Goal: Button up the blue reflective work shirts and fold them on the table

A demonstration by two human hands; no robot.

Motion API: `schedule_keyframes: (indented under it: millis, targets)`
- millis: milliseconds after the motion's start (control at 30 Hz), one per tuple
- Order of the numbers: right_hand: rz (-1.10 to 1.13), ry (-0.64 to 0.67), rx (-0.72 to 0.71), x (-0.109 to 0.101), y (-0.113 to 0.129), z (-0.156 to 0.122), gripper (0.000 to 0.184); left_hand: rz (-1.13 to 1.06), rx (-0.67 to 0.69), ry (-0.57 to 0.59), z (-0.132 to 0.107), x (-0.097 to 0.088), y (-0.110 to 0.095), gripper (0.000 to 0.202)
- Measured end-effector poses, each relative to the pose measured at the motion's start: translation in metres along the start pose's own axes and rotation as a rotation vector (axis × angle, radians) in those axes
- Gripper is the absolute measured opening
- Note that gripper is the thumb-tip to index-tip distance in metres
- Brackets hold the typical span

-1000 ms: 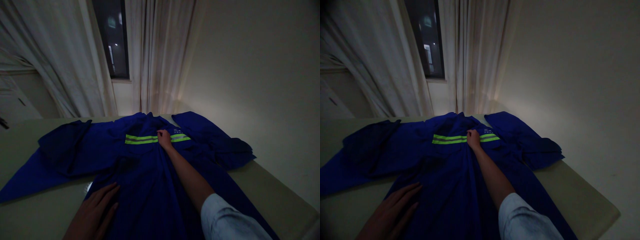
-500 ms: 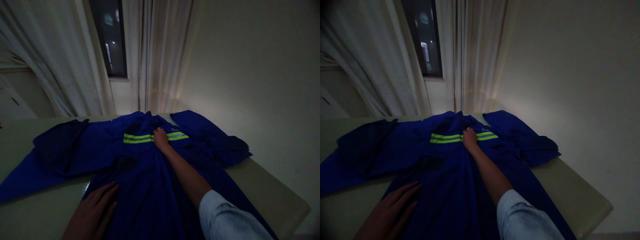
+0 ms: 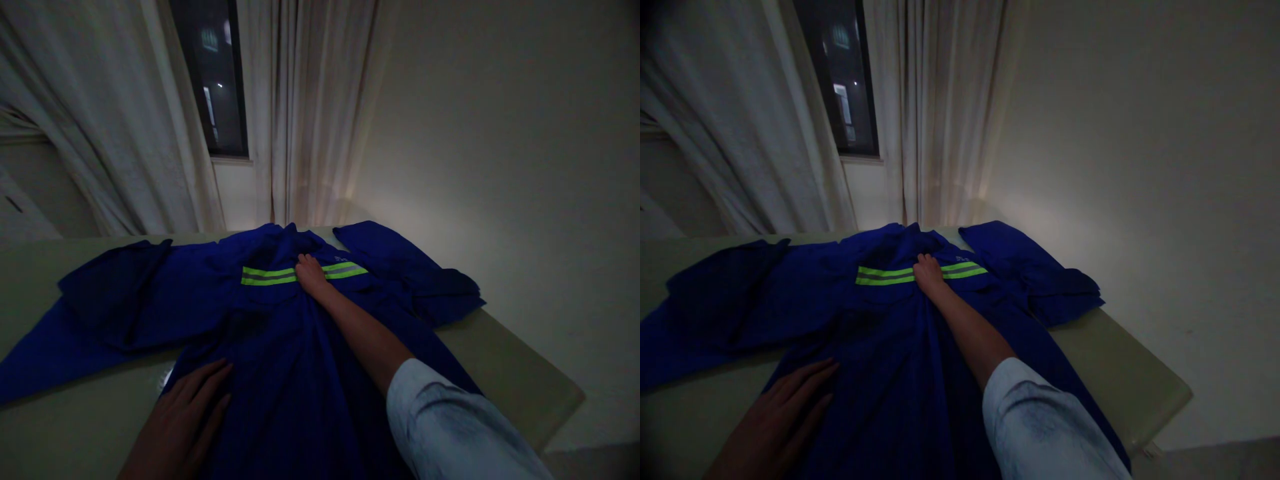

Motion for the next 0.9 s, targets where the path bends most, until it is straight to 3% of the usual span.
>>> schedule_keyframes:
  millis: [133, 233, 367, 433, 533, 633, 733, 833, 900]
  targets:
    - [0.015, 0.01, 0.018, -0.005, -0.013, 0.006, 0.028, -0.005, 0.01, -0.035, 0.002, -0.001, -0.001, 0.038]
    - [0.108, -0.047, 0.14, -0.016, -0.049, 0.019, 0.032, -0.001, 0.006, -0.042, 0.002, 0.0, -0.001, 0.037]
    - [0.598, -0.206, 0.487, -0.023, -0.119, 0.036, 0.052, 0.017, 0.005, -0.044, 0.004, -0.002, -0.005, 0.037]
    - [0.814, -0.183, 0.53, -0.018, -0.137, 0.047, 0.063, 0.021, 0.003, -0.039, 0.005, -0.004, -0.006, 0.037]
    - [0.958, -0.135, 0.487, -0.021, -0.147, 0.058, 0.053, 0.013, -0.025, -0.014, 0.005, -0.004, -0.006, 0.037]
    - [1.066, -0.127, 0.439, -0.037, -0.159, 0.05, 0.036, -0.009, -0.064, 0.007, 0.003, -0.002, -0.003, 0.037]
    - [1.081, -0.101, 0.284, -0.06, -0.172, 0.02, 0.027, -0.048, -0.085, 0.029, 0.003, 0.001, 0.0, 0.037]
    - [0.846, 0.103, 0.05, -0.069, -0.163, -0.027, 0.024, -0.098, -0.097, 0.04, 0.007, -0.001, 0.001, 0.034]
    - [0.663, 0.121, -0.032, -0.071, -0.151, -0.056, 0.031, -0.133, -0.101, 0.036, 0.011, -0.004, 0.0, 0.034]
Point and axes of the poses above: each hand's wrist, its own z-axis towards the middle knuckle, its own x-axis out of the palm, y = z × x, the point moved 7 cm from there along z, towards the middle knuckle, and after that the axes turned 1 degree about z, right-handed, at the moved point
